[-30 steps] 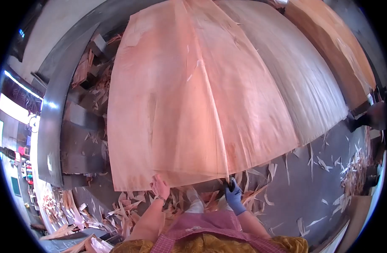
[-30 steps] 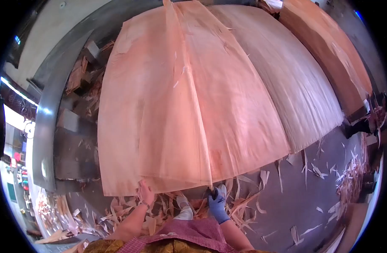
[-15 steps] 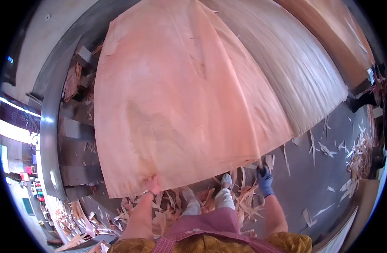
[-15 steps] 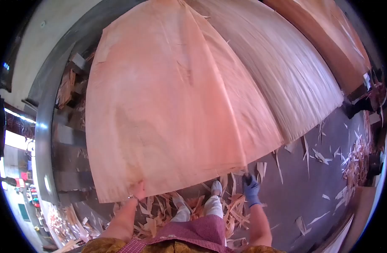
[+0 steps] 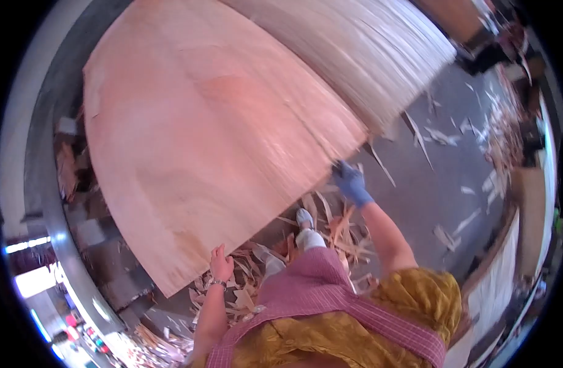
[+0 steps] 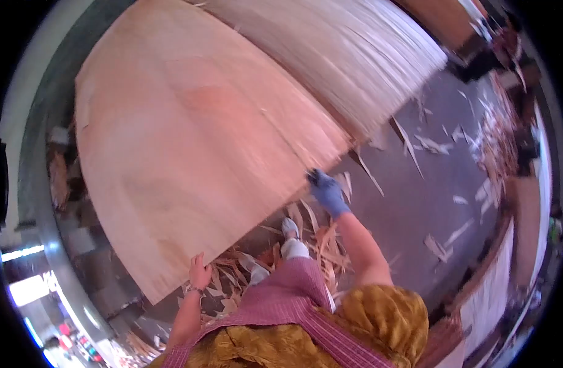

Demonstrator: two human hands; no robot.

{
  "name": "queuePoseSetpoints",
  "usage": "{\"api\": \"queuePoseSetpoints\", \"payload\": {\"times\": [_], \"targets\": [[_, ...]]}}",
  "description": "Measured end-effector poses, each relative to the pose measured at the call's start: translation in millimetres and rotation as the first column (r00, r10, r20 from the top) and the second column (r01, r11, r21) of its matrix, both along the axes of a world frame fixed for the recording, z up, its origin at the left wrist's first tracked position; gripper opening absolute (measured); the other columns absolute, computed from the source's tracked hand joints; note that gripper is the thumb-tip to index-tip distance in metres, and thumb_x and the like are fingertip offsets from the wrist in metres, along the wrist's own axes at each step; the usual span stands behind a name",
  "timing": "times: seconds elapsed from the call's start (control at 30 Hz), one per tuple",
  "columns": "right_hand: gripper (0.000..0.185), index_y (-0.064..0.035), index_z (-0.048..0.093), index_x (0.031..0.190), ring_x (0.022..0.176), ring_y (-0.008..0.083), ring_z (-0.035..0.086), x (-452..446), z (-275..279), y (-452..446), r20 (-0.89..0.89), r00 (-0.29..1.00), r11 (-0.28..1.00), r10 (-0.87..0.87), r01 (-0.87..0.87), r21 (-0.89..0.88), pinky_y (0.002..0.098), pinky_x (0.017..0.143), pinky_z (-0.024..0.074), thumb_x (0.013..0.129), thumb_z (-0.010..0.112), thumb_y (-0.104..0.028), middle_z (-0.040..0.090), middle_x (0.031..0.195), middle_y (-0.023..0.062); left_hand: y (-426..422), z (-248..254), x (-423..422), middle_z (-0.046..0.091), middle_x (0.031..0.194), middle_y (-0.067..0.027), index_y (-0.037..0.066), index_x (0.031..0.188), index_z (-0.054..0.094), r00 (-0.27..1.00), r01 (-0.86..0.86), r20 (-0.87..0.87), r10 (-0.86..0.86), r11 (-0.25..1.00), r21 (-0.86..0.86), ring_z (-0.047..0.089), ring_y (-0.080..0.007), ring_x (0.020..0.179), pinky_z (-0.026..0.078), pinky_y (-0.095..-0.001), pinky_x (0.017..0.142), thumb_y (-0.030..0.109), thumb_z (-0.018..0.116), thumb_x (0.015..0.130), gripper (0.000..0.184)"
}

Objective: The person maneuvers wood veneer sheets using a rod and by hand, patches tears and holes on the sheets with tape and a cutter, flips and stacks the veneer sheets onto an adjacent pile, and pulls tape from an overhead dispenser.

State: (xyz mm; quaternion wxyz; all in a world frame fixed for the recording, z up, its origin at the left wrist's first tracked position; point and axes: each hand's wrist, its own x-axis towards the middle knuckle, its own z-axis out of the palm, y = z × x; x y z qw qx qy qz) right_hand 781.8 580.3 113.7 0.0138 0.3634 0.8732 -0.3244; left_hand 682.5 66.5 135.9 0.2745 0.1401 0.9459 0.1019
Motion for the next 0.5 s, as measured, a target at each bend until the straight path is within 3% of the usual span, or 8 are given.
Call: {"api": "queuePoseSetpoints", "payload": {"times": [0.03,0.07,0.13,0.23,0.27,0.33,0.4,0.5], "targets": [[0.028,-0.0121,0.058,0.110,0.090,0.0387,0.063,-18,11,-4,0.027,1.000,0.999,0.007,-0.006,-0.051,0.0476,0.075,0.0501,0.088,0.057,-0.030,0.065,0.094,0.0215,12,13,4,0.045,0.131,-0.0203,0.007,0.131,0.048,0.999,0.004,0.039,-0.005,1.000,0.028,0.049,-0.0364,0.119,0.043,-0.0436,0.098,0.015,0.060,0.080,0.053],[0.031,-0.0119,0.059,0.108,0.090,0.0405,0.063,-31,-17,-4,-0.077,0.997,1.000,0.009,-0.007,0.030,0.0490,0.076,0.0495,0.089,0.052,-0.036,0.065,0.094,0.0224,17,20,7,0.046,0.130,-0.0203,0.006,0.130,0.048,0.998,0.001,0.063,-0.005,0.998,0.057,0.049,-0.0364,0.118,0.043,-0.0435,0.098,0.016,0.060,0.080,0.052],[0.036,-0.0100,0.062,0.104,0.089,0.0390,0.064,-60,-9,2,0.019,0.998,0.996,-0.061,0.059,0.069,0.0501,0.079,0.0481,0.091,0.047,-0.040,0.067,0.093,0.0206,15,32,10,0.047,0.128,-0.0205,0.006,0.128,0.050,0.996,-0.033,0.091,0.023,0.994,0.108,0.050,-0.0363,0.116,0.044,-0.0432,0.097,0.016,0.059,0.081,0.049],[0.039,-0.0101,0.064,0.104,0.093,0.0383,0.064,-83,0,26,0.103,0.995,0.998,0.004,-0.010,0.065,0.0482,0.083,0.0484,0.091,0.043,-0.041,0.066,0.099,0.0210,-14,39,16,0.052,0.121,-0.0209,0.005,0.125,0.051,0.993,-0.101,0.071,0.090,0.981,0.168,0.051,-0.0368,0.113,0.044,-0.0439,0.095,0.018,0.060,0.081,0.046],[0.041,-0.0099,0.064,0.107,0.100,0.0375,0.062,-90,9,31,0.116,0.992,0.999,0.047,-0.047,-0.007,0.0471,0.088,0.0472,0.091,0.043,-0.041,0.066,0.105,0.0208,-29,38,20,0.053,0.119,-0.0207,0.004,0.124,0.052,0.989,-0.127,0.088,0.115,0.981,0.144,0.052,-0.0370,0.112,0.044,-0.0439,0.095,0.018,0.060,0.081,0.045],[0.044,-0.0112,0.064,0.109,0.106,0.0390,0.059,-96,42,22,0.000,1.000,0.999,0.011,-0.011,0.032,0.0477,0.090,0.0455,0.092,0.042,-0.045,0.064,0.109,0.0209,-67,31,34,0.056,0.114,-0.0204,0.003,0.121,0.053,0.976,-0.194,0.118,0.182,0.976,0.102,0.053,-0.0374,0.110,0.044,-0.0440,0.094,0.019,0.061,0.081,0.044],[0.042,-0.0076,0.066,0.102,0.095,0.0416,0.062,-92,50,3,-0.043,0.999,0.991,0.017,-0.012,0.132,0.0498,0.084,0.0482,0.092,0.045,-0.042,0.066,0.097,0.0235,-98,37,56,0.058,0.110,-0.0213,0.001,0.115,0.056,0.972,-0.232,0.012,0.233,0.960,0.154,0.054,-0.0390,0.105,0.046,-0.0447,0.091,0.021,0.063,0.080,0.041],[0.042,-0.0054,0.067,0.091,0.088,0.0430,0.063,-80,43,-43,-0.010,0.999,0.997,-0.040,0.041,0.064,0.0524,0.081,0.0476,0.091,0.046,-0.042,0.066,0.089,0.0245,-161,18,95,0.061,0.106,-0.0207,0.001,0.112,0.058,0.898,-0.434,0.156,0.411,0.886,0.165,0.059,-0.0386,0.099,0.048,-0.0451,0.087,0.022,0.064,0.079,0.039]]}}
